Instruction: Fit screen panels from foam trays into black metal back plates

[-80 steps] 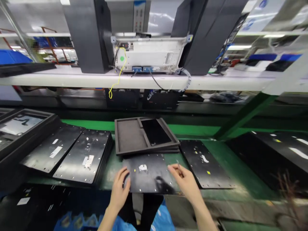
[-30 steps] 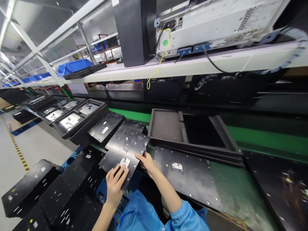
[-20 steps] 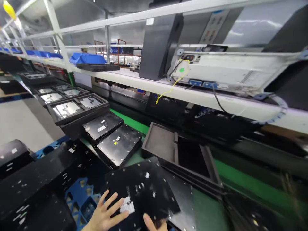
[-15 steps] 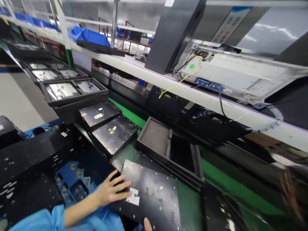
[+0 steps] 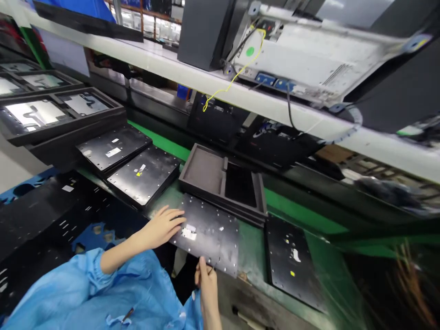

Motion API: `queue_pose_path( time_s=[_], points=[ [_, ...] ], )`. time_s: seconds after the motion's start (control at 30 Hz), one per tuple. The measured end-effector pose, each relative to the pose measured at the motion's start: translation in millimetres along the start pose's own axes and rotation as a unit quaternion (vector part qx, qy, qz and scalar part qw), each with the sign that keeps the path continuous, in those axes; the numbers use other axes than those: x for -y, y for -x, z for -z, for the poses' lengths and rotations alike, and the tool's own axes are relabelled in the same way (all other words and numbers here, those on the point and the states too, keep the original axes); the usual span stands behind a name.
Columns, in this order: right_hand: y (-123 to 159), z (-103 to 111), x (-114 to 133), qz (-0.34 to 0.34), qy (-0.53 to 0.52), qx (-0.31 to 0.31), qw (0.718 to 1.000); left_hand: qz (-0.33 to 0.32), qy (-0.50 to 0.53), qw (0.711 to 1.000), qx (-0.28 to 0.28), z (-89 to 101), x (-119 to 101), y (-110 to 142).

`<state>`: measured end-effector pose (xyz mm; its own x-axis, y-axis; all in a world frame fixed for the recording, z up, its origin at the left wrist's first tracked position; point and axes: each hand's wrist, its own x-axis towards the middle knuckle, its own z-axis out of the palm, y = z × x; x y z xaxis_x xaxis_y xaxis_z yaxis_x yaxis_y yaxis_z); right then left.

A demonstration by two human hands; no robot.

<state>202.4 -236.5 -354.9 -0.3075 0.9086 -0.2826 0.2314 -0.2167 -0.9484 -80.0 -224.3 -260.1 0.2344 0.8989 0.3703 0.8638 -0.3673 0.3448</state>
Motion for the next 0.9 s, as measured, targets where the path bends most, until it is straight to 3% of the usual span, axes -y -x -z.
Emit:
queue_pose_path(
  time_s=[0.07,0.1,0.3,0.4,0.5,0.7,0.9],
  points=[
    [-0.4,6.6,3.7,0.022,-0.014,-0.081,0.996,0.007,0.007,1.0,0.02,-6.8,-10.5,-15.4],
    [2.0,10.9,5.7,0.036,-0.007,-0.088,0.995,0.011,0.006,0.999,0.031,-11.4,-14.1,-24.4],
    [44.1,36.5,12.1,0.036,0.04,-0.085,0.995,0.043,-0.054,0.995,0.066,-49.2,-16.8,-93.3],
    [62.4,45.7,7.7,0.021,0.073,-0.055,0.996,0.02,-0.087,0.993,0.074,-67.9,-20.5,-129.4],
    [66.4,48.6,-5.1,0.009,0.087,-0.078,0.993,-0.007,-0.109,0.991,0.073,-82.8,-27.5,-157.2],
    [52.7,42.5,-32.6,-0.019,-0.045,-0.207,0.977,-0.039,-0.091,0.992,0.073,-99.9,-30.2,-173.6],
    [48.3,28.8,-42.4,-0.02,-0.065,-0.284,0.956,-0.049,-0.084,0.992,0.085,-100.2,-27.6,-173.4]
  ],
)
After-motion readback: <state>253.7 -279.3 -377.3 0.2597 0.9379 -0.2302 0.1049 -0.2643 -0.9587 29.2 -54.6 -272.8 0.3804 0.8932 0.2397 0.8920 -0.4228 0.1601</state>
